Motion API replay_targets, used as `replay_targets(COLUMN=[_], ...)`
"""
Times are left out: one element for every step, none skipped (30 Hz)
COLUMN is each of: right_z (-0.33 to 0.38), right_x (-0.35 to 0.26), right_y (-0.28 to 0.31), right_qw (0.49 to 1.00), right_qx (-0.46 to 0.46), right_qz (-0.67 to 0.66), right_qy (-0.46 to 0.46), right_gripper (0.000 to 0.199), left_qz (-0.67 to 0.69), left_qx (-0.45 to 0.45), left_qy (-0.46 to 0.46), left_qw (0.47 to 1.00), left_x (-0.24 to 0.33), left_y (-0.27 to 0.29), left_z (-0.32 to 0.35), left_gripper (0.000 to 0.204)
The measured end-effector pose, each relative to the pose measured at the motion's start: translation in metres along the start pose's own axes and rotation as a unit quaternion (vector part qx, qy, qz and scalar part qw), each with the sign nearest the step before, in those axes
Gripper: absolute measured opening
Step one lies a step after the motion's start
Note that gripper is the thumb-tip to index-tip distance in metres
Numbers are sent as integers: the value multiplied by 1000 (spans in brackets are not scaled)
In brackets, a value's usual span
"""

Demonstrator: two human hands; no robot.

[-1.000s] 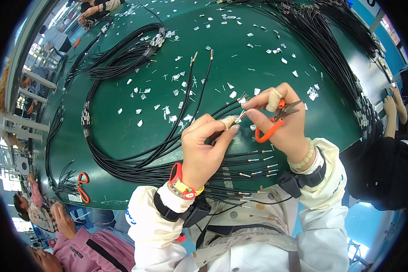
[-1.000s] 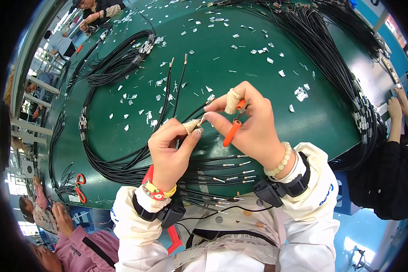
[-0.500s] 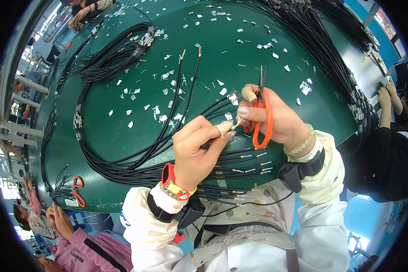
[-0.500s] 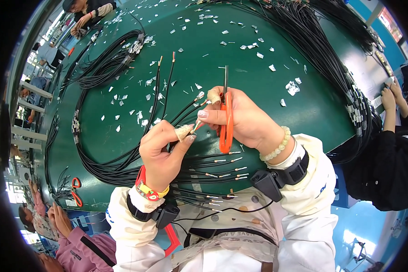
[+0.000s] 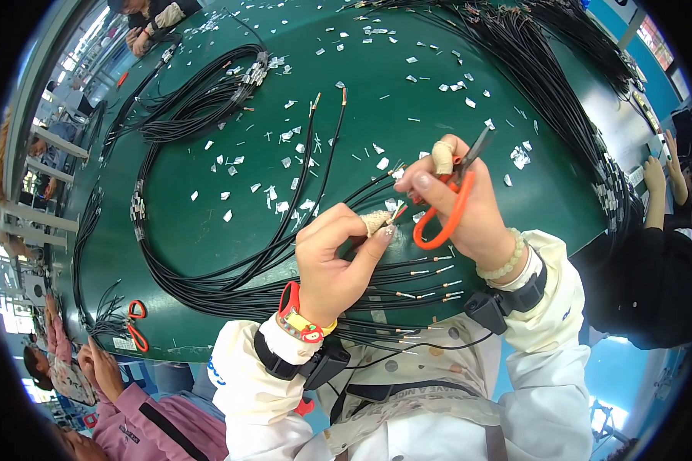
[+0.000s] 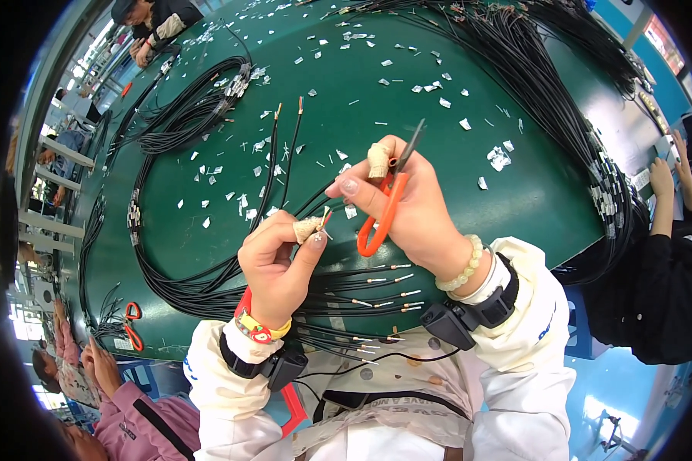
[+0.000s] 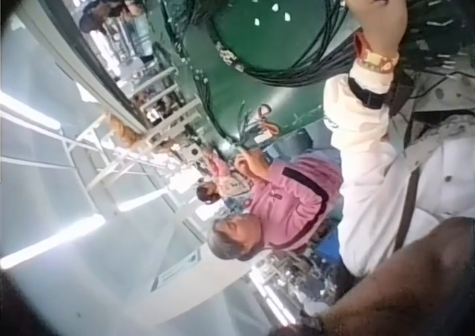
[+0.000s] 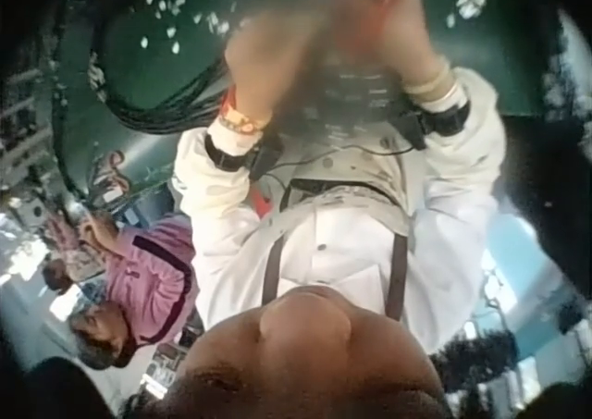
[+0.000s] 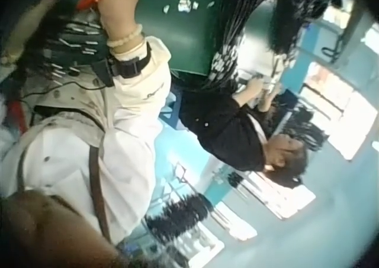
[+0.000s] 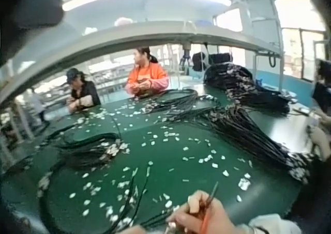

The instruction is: The person uses shears to cut and strip the outer insulation from a cable, then pulls off the casing by hand. They separate the internal wires and use the shears to trim the ends of the individual wires.

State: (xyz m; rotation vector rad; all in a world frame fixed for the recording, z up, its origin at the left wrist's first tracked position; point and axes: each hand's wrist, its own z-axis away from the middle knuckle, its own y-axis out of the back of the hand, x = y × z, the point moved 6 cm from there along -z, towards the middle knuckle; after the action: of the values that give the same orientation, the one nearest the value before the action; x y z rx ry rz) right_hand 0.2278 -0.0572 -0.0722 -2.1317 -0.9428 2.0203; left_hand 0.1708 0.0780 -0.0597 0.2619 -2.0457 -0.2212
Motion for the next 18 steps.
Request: replay_targets(right_z=[0, 0, 1, 3, 5, 7, 7, 7, 7, 7, 7, 7, 7, 7, 7, 8, 8, 9], right_x=[-5, -7, -7, -8, -11, -13, -14, -15, -16, -17, -16, -17, -18, -20, -21, -22, -24, -25], right_y=[0, 1, 0, 0, -1, -1, 0, 0, 0, -1, -1, -2, -2, -3, -4, -5, -5, -6], right_qw=[1000, 999, 999, 1000, 998, 995, 994, 992, 990, 987, 987, 983, 979, 973, 973, 974, 974, 975], right_qx=[11, 21, 19, 14, 10, 7, 7, 5, 4, 1, 0, 0, 0, 0, -1, -5, -8, -12], right_qz=[-21, -43, -43, -8, 28, 64, 64, 80, 97, 113, 113, 120, 128, 136, 135, 132, 128, 125], right_qy=[-2, -4, -3, 25, 53, 82, 83, 93, 103, 111, 111, 136, 161, 186, 185, 185, 186, 186], right_gripper=[29, 29, 29, 30, 31, 31, 31, 32, 32, 33, 33, 33, 33, 33, 33, 32, 32, 32], left_qz=[8, 7, 3, -1, -3, -4, -28, -52, -75, -76, -14, 48, 111, 110, 178, 243, 307, 307], left_qx=[3, 3, 15, 27, 37, 37, 17, -2, -21, -20, -38, -56, -74, -73, -86, -99, -111, -110], left_qy=[10, 9, 8, 7, 5, 3, -9, -20, -32, -32, 11, 53, 95, 95, 160, 224, 285, 285], left_qw=[1000, 1000, 1000, 1000, 999, 999, 999, 998, 996, 996, 999, 996, 987, 987, 967, 939, 901, 901], left_x=[-2, -2, -2, -1, 0, 0, 2, 4, 5, 5, 1, -4, -8, -6, -9, -11, -14, -15], left_y=[0, 0, 0, 0, 1, 1, 0, -2, -3, -3, -5, -8, -11, -11, -14, -17, -22, -22], left_z=[0, 0, -1, -1, -2, -3, -4, -5, -6, -7, -8, -9, -10, -14, -17, -18, -16, -16], left_gripper=[9, 9, 9, 11, 14, 14, 13, 13, 12, 12, 9, 8, 8, 8, 10, 11, 14, 14])
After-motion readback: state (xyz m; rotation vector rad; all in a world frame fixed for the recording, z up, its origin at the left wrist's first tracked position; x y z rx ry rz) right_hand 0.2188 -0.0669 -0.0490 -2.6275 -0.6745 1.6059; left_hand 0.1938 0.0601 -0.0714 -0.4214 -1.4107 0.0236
